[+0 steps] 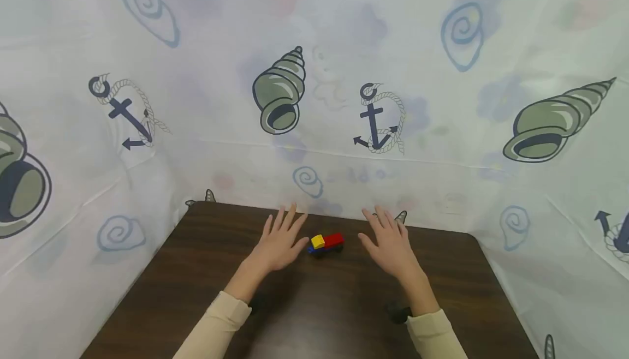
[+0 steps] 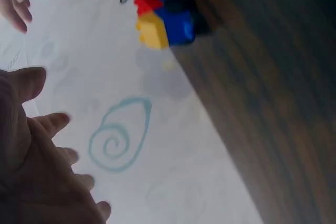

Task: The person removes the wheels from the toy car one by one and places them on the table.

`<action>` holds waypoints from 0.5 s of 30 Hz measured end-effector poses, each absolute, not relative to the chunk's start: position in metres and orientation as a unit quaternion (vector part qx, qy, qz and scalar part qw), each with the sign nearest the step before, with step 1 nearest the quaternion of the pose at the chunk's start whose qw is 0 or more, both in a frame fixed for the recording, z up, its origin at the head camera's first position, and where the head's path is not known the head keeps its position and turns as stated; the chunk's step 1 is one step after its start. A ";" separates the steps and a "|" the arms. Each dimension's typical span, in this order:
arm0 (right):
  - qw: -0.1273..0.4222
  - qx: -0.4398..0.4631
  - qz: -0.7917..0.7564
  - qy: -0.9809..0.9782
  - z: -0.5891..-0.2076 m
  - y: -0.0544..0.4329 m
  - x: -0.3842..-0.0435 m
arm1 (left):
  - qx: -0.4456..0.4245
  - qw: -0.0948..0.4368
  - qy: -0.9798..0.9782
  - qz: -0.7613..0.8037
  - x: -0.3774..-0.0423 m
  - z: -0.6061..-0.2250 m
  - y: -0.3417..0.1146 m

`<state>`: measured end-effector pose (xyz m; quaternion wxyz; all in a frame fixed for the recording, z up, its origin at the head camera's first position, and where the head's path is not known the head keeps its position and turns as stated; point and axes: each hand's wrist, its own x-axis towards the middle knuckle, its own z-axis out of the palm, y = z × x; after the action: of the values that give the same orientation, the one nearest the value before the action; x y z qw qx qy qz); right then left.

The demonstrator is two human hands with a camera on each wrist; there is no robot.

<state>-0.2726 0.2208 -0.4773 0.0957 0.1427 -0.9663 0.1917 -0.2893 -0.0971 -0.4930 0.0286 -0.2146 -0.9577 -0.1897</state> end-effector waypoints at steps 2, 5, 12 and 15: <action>0.089 0.144 0.217 -0.961 -0.485 0.212 -0.272 | -0.224 0.005 -0.950 -0.218 -0.292 -0.501 -0.095; 0.054 0.146 0.260 -0.953 -0.499 0.194 -0.272 | -0.226 -0.033 -0.936 -0.267 -0.298 -0.517 -0.088; -0.057 0.113 0.272 -0.954 -0.541 0.154 -0.284 | -0.164 -0.086 -0.906 -0.381 -0.319 -0.555 -0.063; -0.095 0.092 0.272 -0.953 -0.556 0.145 -0.287 | -0.146 -0.086 -0.900 -0.402 -0.327 -0.570 -0.054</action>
<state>-0.2874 0.1451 -0.5560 -0.0952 0.0918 -0.9532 0.2717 -0.3268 -0.0536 -0.5704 -0.0864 -0.1462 -0.8997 -0.4020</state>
